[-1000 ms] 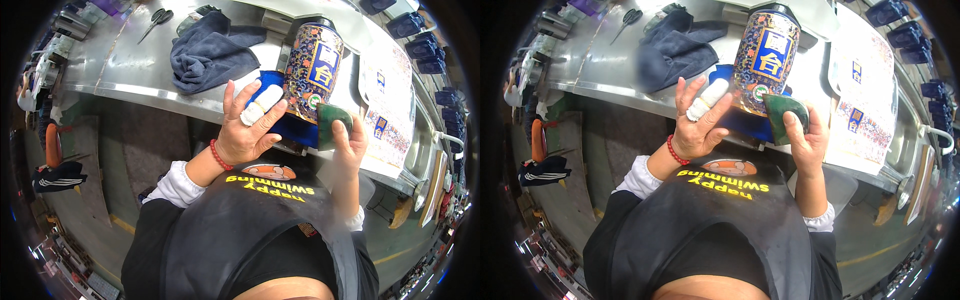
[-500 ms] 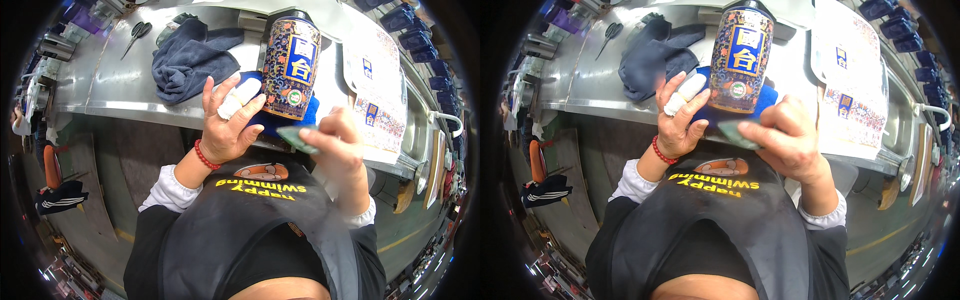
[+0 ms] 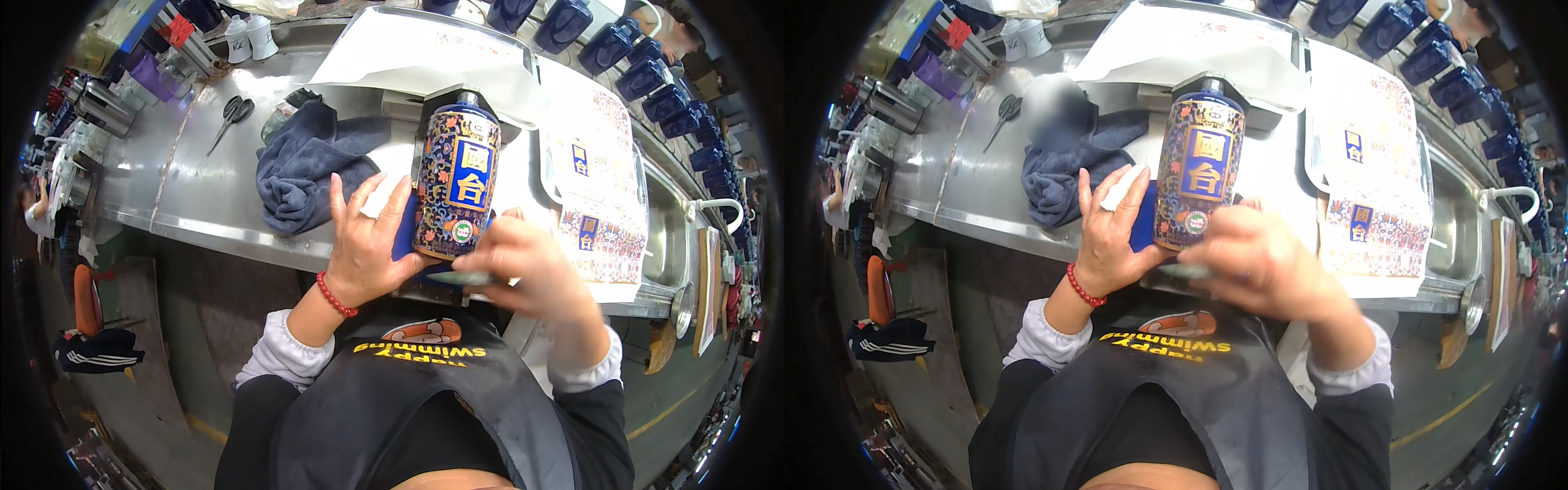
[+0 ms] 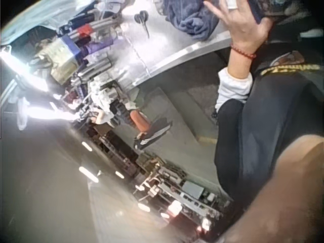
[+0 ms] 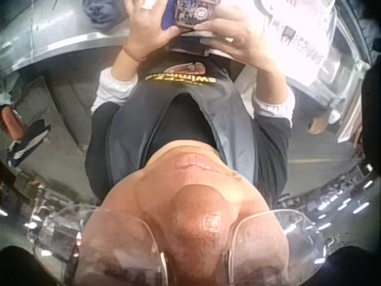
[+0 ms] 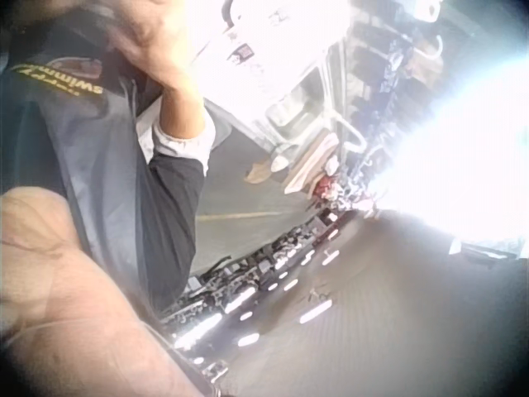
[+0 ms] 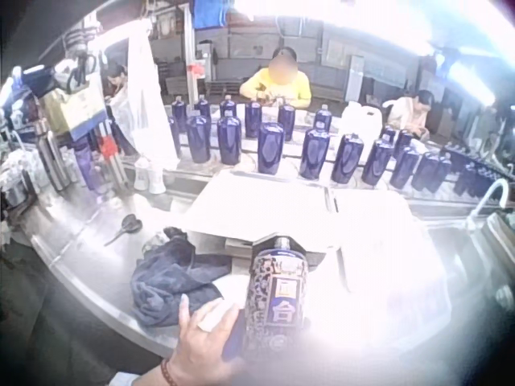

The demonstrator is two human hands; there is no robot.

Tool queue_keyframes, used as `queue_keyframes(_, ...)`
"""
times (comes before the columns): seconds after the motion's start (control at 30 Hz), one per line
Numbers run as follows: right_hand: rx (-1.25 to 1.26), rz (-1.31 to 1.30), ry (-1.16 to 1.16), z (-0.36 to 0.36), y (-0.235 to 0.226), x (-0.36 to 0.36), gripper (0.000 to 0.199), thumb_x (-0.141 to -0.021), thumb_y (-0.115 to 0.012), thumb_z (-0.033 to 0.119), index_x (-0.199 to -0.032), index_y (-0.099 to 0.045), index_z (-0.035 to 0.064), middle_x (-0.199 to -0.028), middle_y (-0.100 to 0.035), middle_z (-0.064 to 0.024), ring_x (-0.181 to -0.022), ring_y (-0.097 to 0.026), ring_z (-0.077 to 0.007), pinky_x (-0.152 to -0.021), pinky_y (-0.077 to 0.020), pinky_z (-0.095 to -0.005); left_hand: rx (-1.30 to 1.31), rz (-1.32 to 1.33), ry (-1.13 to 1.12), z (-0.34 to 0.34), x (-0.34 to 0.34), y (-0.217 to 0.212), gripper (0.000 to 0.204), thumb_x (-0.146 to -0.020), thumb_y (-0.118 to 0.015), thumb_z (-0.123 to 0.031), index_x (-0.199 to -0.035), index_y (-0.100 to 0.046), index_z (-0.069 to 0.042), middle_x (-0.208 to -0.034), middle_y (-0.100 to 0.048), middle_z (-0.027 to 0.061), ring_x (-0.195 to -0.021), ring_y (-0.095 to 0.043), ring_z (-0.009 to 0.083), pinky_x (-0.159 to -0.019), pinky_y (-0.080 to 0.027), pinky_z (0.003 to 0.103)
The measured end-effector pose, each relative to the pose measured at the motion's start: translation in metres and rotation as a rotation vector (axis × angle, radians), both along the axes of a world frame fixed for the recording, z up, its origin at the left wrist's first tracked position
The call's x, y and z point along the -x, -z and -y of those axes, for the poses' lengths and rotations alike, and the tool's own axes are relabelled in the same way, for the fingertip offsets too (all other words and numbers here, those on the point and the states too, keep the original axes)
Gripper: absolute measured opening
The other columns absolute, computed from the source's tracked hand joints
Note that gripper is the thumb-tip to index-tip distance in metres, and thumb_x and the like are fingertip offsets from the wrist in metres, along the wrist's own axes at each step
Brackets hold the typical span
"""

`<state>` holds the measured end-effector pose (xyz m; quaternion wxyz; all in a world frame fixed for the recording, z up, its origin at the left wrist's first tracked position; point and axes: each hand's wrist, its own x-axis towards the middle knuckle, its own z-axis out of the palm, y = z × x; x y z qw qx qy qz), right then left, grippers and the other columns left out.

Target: The person applies a decorative sticker to a blue cylindrical container, smooths it with a green tool, and then applies a second sticker to the opposite side. The person rotates the container to align and press the stickers firmly.

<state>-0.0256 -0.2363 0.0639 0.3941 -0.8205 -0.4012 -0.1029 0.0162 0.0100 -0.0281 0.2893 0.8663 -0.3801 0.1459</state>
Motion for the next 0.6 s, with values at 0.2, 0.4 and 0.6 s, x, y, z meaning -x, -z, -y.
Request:
queue_keyframes(0.2,0.148,0.391,0.642,0.001,-0.017,-0.047,0.021,-0.079,-0.078,0.004,-0.100,-0.075,0.0092,-0.080,-0.059,-0.0076,-0.065,-0.062,-0.0245,-0.057,-0.0487,-0.0357,0.014,-0.121,0.033,0.004,-0.003,0.005,0.103,-0.081,-0.071,-0.068,-0.146,-0.048,0.008,-0.139,-0.058,0.0213,-0.139,-0.044,0.0411,-0.119,-0.009,0.069)
queue_keyframes(0.4,-0.080,0.068,0.292,0.000,-0.011,-0.040,0.029,-0.071,-0.080,0.000,-0.099,-0.073,0.0070,-0.079,-0.059,-0.0086,-0.074,-0.063,-0.0267,-0.065,-0.0488,-0.0359,0.011,-0.084,0.074,0.004,-0.006,-0.006,0.101,-0.077,-0.078,-0.061,-0.144,-0.049,0.008,-0.112,-0.070,0.0164,-0.140,-0.040,0.0408,-0.116,-0.007,0.074)
queue_keyframes(0.6,0.003,0.030,0.014,0.005,-0.004,-0.018,0.049,-0.061,-0.088,-0.002,-0.107,-0.080,0.0111,-0.083,-0.059,-0.0056,-0.071,-0.057,-0.0202,-0.066,-0.0485,-0.0287,0.005,0.051,0.025,0.007,-0.004,-0.024,0.099,-0.073,-0.083,-0.060,-0.141,-0.055,0.005,-0.125,-0.067,0.0190,-0.134,-0.050,0.0412,-0.118,-0.009,0.072)
